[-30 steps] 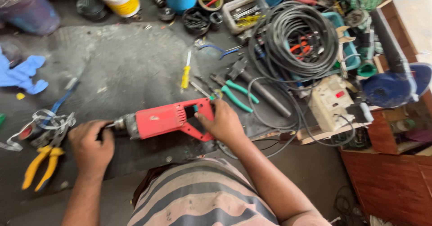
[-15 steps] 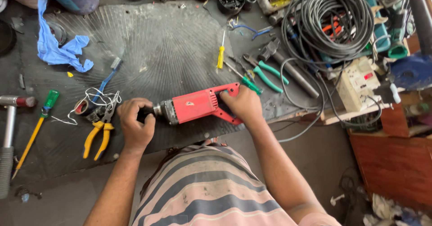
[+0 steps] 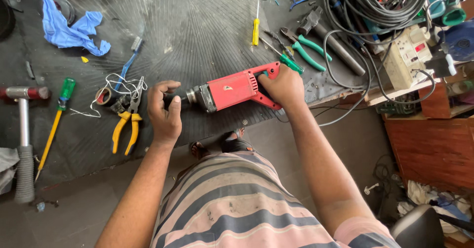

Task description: The person repairs a red electric drill on a workbench. They unscrew the drill's housing screws with a screwdriver, separate the casing halves, handle the power cord and plug the drill into a power strip, then reassemble the housing and test the drill by holding and operating it.

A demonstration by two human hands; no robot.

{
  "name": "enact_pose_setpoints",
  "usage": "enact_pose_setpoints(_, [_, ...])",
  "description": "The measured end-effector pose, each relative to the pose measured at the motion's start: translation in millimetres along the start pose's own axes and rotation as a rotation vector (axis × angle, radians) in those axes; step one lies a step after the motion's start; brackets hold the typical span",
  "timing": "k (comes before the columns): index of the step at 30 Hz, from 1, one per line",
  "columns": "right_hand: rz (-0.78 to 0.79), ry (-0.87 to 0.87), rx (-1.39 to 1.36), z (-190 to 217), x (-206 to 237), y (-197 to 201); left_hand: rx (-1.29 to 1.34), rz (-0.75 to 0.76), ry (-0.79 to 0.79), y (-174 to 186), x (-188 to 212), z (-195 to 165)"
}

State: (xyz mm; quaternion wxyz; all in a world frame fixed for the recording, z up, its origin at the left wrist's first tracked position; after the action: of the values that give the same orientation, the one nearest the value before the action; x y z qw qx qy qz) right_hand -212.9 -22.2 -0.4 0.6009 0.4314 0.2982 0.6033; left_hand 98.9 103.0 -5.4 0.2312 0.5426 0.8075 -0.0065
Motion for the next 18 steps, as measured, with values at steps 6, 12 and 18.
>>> enact_pose_setpoints(6, [-0.02, 0.007, 0.041, 10.1, 11.5, 1.8, 0.102, -0.023, 0.0, 8.1, 8.3, 3.4])
enact_pose_setpoints(12, [-0.028, 0.031, 0.009, 16.9, 18.8, 4.2, 0.082, -0.028, -0.014, 9.5, 11.3, 2.8])
enact_pose_setpoints(18, [-0.033, 0.002, -0.002, 19.3, 22.9, 4.1, 0.035, -0.018, -0.035, 11.6, 11.0, -0.7])
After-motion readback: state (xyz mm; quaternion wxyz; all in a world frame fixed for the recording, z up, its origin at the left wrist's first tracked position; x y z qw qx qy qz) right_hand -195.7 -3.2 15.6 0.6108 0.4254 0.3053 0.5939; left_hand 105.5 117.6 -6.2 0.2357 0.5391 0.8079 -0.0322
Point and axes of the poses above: each hand's wrist, its own x-axis away from the middle knuckle, its own y-axis out of the back of the hand, z = x × y, the point moved 5 cm from there along -x, towards the middle knuckle, and after that the axes turned 4 degrees about -x, right-handed, at the moved point
